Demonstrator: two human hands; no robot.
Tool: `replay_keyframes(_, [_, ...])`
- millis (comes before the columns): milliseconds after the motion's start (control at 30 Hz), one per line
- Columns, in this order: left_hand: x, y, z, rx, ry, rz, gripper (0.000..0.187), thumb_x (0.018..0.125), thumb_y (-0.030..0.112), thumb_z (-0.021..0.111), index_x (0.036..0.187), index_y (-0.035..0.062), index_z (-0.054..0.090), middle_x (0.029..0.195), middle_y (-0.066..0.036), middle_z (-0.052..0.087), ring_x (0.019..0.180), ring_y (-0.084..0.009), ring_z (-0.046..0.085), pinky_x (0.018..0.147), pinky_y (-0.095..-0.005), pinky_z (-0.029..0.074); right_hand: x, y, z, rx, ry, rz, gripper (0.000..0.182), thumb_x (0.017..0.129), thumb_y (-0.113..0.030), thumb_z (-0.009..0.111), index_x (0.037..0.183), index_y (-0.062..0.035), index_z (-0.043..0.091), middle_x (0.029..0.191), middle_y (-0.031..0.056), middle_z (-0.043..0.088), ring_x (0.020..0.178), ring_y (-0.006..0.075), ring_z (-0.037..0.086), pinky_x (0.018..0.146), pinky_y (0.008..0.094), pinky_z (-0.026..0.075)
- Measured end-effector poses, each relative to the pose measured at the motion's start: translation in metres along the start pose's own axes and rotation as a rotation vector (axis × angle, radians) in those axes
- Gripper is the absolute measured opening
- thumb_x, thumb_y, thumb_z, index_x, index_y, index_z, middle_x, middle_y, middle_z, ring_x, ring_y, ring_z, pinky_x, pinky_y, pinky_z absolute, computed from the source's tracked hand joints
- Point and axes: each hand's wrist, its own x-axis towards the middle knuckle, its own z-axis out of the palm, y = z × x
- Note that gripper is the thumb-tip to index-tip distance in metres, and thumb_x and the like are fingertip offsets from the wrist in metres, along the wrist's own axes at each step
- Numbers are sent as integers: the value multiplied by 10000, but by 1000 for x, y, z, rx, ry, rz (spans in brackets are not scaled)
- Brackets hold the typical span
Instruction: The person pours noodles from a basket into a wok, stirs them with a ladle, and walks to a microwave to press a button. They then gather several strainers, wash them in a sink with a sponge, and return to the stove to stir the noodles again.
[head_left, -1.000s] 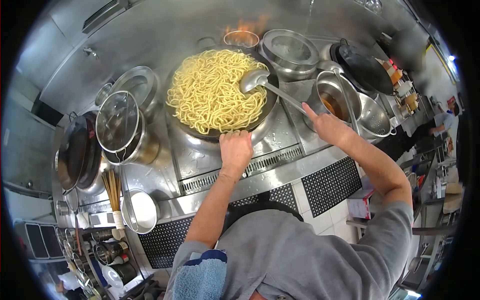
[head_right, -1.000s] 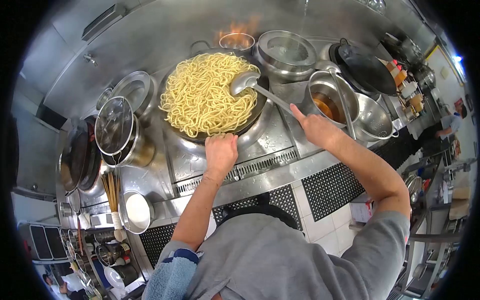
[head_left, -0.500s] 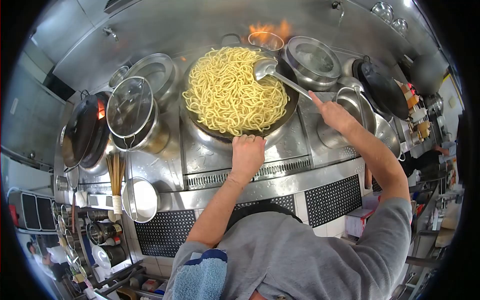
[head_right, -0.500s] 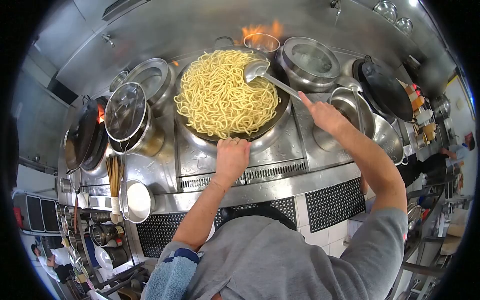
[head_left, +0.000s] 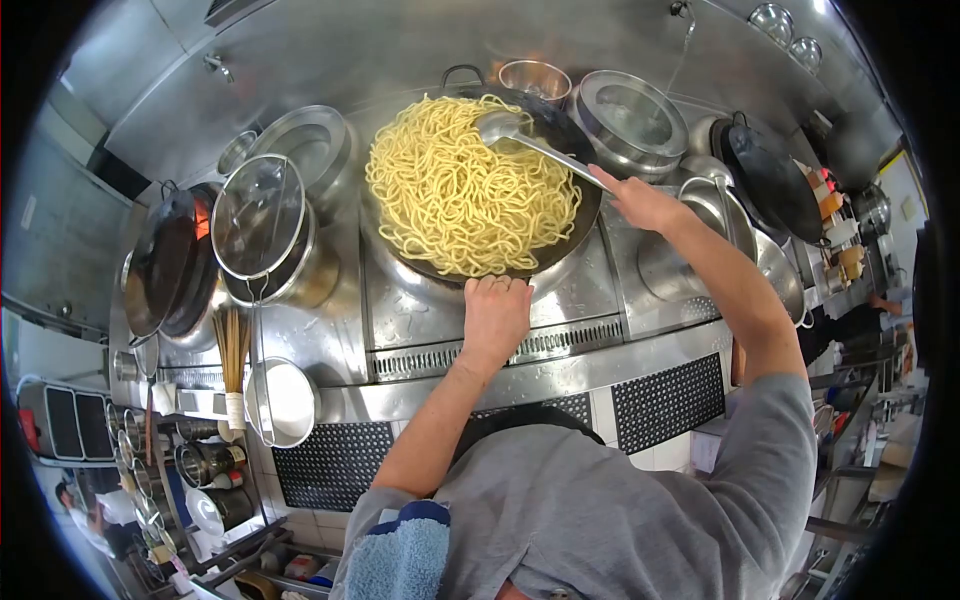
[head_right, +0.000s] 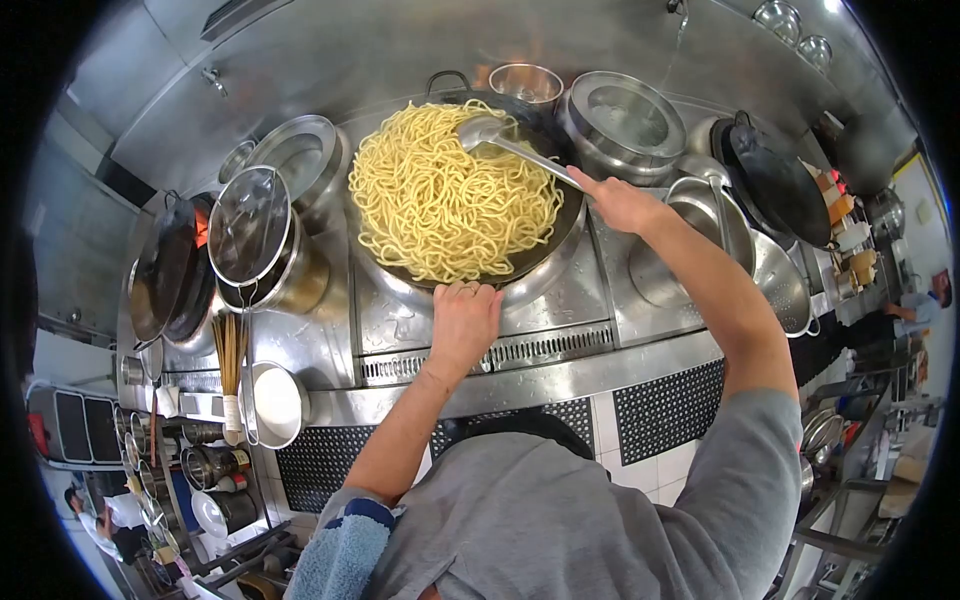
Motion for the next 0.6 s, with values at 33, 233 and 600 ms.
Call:
replay_keyframes(33, [0,1,0,1,-3,-3,200,869,195,596,707,80,571,715,-84,586,749,-268,567,723,-410,374,2,3,-1,14,-17,-8,717,898,-60,514,1510,-207,170,968,265,645,904,415,638,835,508,491])
replay_keyframes(233, [-1,0,2,-4,3,-2,206,866,195,604,701,77,566,707,-91,583,742,-278,565,717,-413,375,20,11,4,118,-3,-138,698,908,-115,533,1507,-210,187,897,249,659,737,374,657,727,479,524])
replay_keyframes(600, [-4,0,2,29,-7,-10,181,861,216,612,737,87,586,734,-75,601,776,-254,561,742,-404,368,14,-22,-54,10,-107,-61,676,909,-151,532,1504,-186,213,1079,251,626,846,350,653,764,445,527])
